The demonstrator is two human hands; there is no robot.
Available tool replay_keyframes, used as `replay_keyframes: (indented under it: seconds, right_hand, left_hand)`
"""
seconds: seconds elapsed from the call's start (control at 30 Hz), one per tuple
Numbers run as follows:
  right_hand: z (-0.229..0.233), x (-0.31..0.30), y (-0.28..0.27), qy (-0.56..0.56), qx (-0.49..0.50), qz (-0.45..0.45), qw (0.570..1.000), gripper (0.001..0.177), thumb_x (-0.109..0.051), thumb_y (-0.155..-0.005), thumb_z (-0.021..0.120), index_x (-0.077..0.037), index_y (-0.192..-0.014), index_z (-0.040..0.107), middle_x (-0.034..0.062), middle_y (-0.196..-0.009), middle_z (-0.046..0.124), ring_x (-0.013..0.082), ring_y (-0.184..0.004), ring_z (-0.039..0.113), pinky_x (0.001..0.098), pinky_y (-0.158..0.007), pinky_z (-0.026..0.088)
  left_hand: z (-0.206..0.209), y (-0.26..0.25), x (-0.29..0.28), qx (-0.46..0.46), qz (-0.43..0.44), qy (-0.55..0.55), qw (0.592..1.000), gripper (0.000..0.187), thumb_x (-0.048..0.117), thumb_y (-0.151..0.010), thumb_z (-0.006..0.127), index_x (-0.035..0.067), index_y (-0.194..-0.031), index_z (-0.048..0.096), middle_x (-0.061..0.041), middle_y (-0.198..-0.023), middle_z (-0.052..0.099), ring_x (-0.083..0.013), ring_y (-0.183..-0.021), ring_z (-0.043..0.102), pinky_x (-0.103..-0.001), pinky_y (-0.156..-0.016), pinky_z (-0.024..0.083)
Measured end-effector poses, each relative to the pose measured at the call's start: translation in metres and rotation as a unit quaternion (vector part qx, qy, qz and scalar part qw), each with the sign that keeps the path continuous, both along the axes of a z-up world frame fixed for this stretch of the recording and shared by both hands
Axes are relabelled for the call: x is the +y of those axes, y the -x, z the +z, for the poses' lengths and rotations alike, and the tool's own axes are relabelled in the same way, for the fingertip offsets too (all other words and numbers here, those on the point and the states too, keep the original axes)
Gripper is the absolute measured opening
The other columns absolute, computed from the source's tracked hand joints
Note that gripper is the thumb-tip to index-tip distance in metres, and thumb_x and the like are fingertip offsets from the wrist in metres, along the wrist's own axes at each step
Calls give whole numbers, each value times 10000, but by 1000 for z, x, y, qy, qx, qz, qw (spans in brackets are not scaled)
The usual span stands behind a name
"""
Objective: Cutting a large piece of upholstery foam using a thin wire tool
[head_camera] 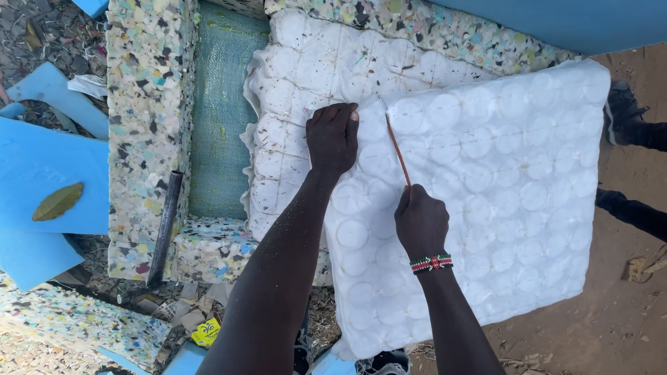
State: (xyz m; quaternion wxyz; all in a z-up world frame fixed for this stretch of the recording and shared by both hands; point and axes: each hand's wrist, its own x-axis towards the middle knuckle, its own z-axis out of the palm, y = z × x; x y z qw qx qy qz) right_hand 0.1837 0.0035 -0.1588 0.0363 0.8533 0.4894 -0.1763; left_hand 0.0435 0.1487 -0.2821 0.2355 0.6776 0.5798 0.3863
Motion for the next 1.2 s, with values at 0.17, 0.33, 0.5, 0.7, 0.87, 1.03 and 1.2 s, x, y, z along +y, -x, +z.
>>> replay_keyframes:
  seconds: [0.17, 0.33, 0.5, 0.7, 0.87, 1.03, 1.2]
  right_hand:
    - [32, -43, 13, 49, 9, -9, 999, 382, -228, -1127, 522, -44, -837, 687, 264, -681, 725, 512, -753, 782, 601, -621, 645]
    - [18, -21, 14, 13, 18, -5, 1000, 342, -183, -1096, 551, -53, -811, 689, 234, -649, 716, 496, -713, 778, 569, -570, 641]
    - [54, -75, 25, 47, 11, -20, 999, 391, -191, -1131, 519, -40, -803, 670, 250, -651, 718, 498, -727, 783, 587, -614, 650]
    - [23, -17, 23, 39, 25, -24, 999, 388, -254, -1125, 526, -45, -841, 687, 268, -672, 711, 526, -768, 775, 602, -616, 639]
    - [45, -76, 20, 91, 19, -38, 995, 398, -248, -1131, 509, -47, -841, 692, 271, -686, 731, 522, -775, 783, 611, -640, 647]
    - [1, -35, 7, 28, 33, -13, 999, 363, -225, -1111, 554, -62, -822, 701, 251, -654, 712, 508, -734, 774, 573, -580, 641]
    - [9, -136, 2, 23, 23, 17, 999, 347, -259, -1138, 541, -107, -826, 536, 144, -529, 581, 449, -468, 572, 536, -446, 385]
  left_hand:
    - [10, 0, -7, 4, 7, 4, 1000, 345, 389, -1151, 503, 243, -1214, 810, 6, -1097, 776, -281, -1131, 748, -459, -922, 592]
    - [3, 4, -7, 22, 3, 5, 1000, 341, 398, -1151, 509, 249, -1215, 809, 14, -1106, 772, -273, -1134, 743, -451, -925, 586]
    - [1, 1, -4, -4, 9, -8, 1000, 317, 384, -1151, 526, 252, -1220, 806, 22, -1112, 772, -267, -1137, 740, -449, -926, 591]
    - [0, -1, -2, 3, 11, -9, 1000, 310, 397, -1149, 532, 273, -1236, 802, 32, -1125, 766, -268, -1145, 734, -447, -926, 584]
    - [-1, 1, -8, -17, 13, 17, 1000, 315, 392, -1156, 519, 280, -1247, 799, 37, -1136, 769, -263, -1153, 734, -450, -944, 585]
    - [-4, 3, -7, -13, 10, 9, 1000, 321, 392, -1157, 516, 268, -1255, 796, 28, -1133, 769, -267, -1145, 739, -444, -937, 586]
    - [-10, 2, -4, -8, -8, -4, 1000, 373, 331, -1135, 462, 196, -1269, 783, 6, -1228, 772, -293, -1137, 682, -461, -968, 493]
